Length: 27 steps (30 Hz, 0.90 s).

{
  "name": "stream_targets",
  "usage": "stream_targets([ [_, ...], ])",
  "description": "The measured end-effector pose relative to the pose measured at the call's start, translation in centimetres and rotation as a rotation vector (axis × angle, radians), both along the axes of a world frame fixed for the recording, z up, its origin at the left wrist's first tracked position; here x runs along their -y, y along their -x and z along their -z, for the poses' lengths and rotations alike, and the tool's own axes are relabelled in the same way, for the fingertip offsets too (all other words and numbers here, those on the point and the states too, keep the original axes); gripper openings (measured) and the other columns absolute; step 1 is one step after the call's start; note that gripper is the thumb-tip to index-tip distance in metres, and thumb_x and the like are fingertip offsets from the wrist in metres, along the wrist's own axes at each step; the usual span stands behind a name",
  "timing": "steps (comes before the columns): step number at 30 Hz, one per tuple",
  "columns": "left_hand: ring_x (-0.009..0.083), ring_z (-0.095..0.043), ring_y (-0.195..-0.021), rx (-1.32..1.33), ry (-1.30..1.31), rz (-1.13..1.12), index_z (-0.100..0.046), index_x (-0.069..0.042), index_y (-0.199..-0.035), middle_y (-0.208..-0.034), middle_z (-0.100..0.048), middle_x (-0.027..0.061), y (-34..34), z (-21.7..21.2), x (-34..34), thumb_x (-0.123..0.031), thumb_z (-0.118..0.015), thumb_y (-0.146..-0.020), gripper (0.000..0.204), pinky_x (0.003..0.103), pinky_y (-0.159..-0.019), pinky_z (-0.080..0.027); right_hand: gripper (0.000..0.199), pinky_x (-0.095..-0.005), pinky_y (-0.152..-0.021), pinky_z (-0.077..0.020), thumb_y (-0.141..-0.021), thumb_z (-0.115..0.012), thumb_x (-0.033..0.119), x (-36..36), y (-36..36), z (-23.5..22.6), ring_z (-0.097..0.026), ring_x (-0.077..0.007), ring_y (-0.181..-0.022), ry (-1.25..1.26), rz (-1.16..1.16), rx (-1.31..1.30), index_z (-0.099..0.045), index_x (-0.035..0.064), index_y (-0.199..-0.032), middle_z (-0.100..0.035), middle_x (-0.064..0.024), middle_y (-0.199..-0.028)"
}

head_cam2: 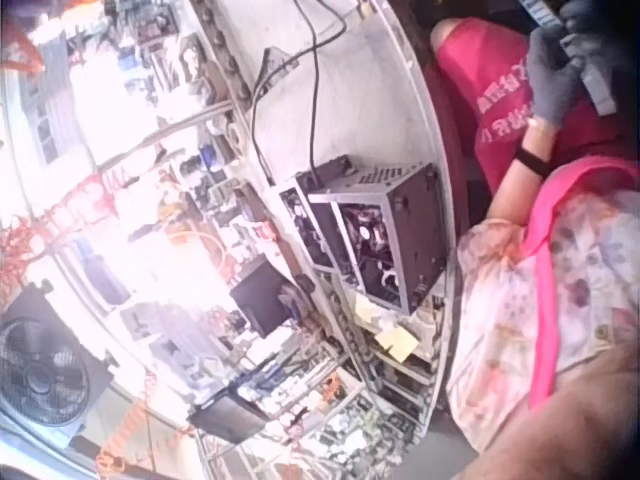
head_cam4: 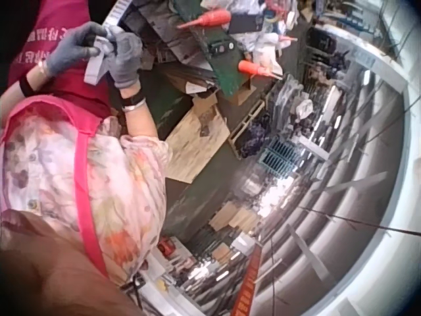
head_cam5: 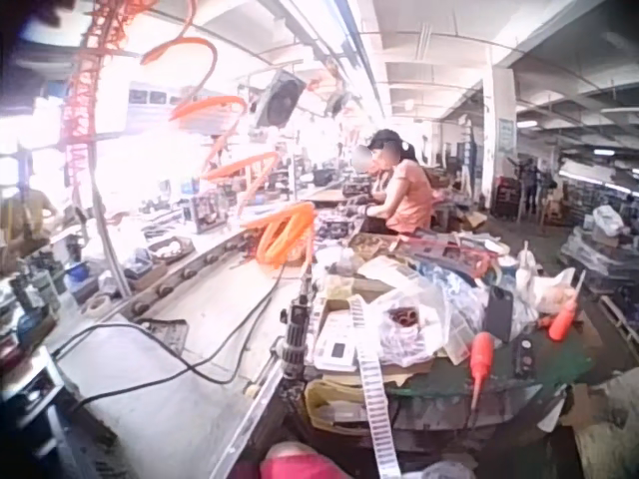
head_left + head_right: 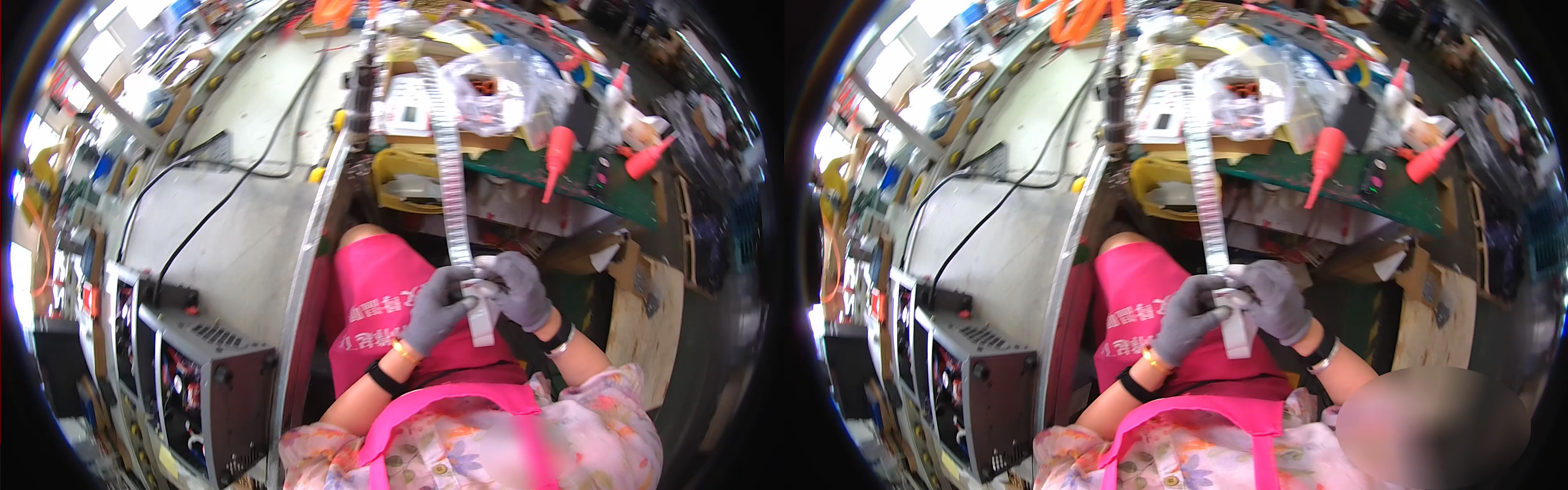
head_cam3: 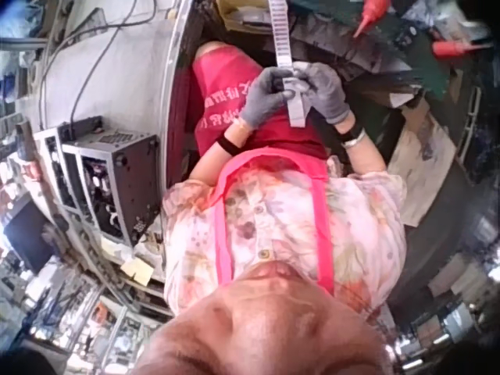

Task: Assemble electronic inverter units by cleaning components with an air duster, attaching front panels, applying labels, and connecting internal wiring.

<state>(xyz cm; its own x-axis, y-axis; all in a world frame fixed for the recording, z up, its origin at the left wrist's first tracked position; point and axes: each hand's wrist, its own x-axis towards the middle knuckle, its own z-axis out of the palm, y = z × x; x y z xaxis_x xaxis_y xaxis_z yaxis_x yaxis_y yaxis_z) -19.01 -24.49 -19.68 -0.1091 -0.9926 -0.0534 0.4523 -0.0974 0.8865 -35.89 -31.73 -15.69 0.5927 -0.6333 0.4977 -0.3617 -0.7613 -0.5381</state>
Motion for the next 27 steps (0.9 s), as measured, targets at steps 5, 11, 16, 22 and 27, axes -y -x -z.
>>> stream_targets([
  [5, 0.0127, -0.057, -0.103, 0.005, 0.031, -0.047, -0.048, -0.002, -0.123, -0.11, -0.057, 0.0063, 0.5, 1.3, -0.3, 0.011, -0.058, -0.079, 0.046, 0.03, -0.09, -0.049, 0.035, -0.0434, -0.079, -0.048, -0.077, -0.073, 0.013, -0.6, 0.0, -0.1, -0.061, -0.0305, -0.086, 0.218, -0.038, -0.072, -0.062, 0.0088, -0.11, -0.062, -0.0094, -0.091],
  [11, 0.0146, -0.058, -0.105, 0.101, 0.059, -0.063, -0.045, -0.001, -0.127, -0.115, -0.057, 0.0082, 0.8, 1.9, 0.4, 0.012, -0.06, -0.079, 0.051, 0.03, -0.091, -0.048, 0.028, -0.0423, -0.087, -0.0477, -0.078, -0.072, 0.007, -0.4, 0.1, 0.5, -0.061, -0.028, -0.09, 0.349, -0.126, -0.113, -0.062, 0.0092, -0.104, -0.064, -0.0083, -0.094],
  [16, 0.017, -0.058, -0.108, 0.074, 0.052, -0.065, -0.029, -0.002, -0.142, -0.121, -0.056, 0.013, -1.1, -1.1, -0.3, 0.002, -0.063, -0.082, 0.069, 0.031, -0.093, -0.048, 0.034, -0.0271, -0.081, -0.0505, -0.084, -0.068, 0.0, 0.2, -1.6, -2.0, -0.058, -0.0098, -0.09, -0.293, 0.027, 0.388, -0.058, 0.0039, -0.116, -0.061, -0.0018, -0.098],
  [22, 0.0345, -0.061, -0.105, 0.871, 0.139, -0.235, -0.035, -0.005, -0.141, -0.121, -0.058, 0.0193, -6.7, -7.7, -7.9, -0.018, -0.067, -0.085, 0.066, 0.039, -0.09, -0.049, 0.049, -0.028, -0.087, -0.0508, -0.091, -0.062, 0.007, 1.3, -10.3, -8.7, -0.061, -0.011, -0.093, -0.792, -0.256, 0.612, -0.044, 0.0011, -0.136, -0.065, -0.0059, -0.105],
  [27, 0.0287, -0.064, -0.087, 1.078, 0.082, -0.43, -0.059, 0.0, -0.121, -0.111, -0.065, 0.0157, -11.4, -16.5, -18.3, -0.024, -0.069, -0.087, 0.043, 0.04, -0.081, -0.049, 0.052, -0.031, -0.093, -0.0484, -0.09, -0.056, 0.001, -2.6, -18.7, -9.5, -0.063, -0.0163, -0.1, -1.146, -0.694, 0.567, -0.037, 0.0037, -0.139, -0.065, -0.0124, -0.115],
])
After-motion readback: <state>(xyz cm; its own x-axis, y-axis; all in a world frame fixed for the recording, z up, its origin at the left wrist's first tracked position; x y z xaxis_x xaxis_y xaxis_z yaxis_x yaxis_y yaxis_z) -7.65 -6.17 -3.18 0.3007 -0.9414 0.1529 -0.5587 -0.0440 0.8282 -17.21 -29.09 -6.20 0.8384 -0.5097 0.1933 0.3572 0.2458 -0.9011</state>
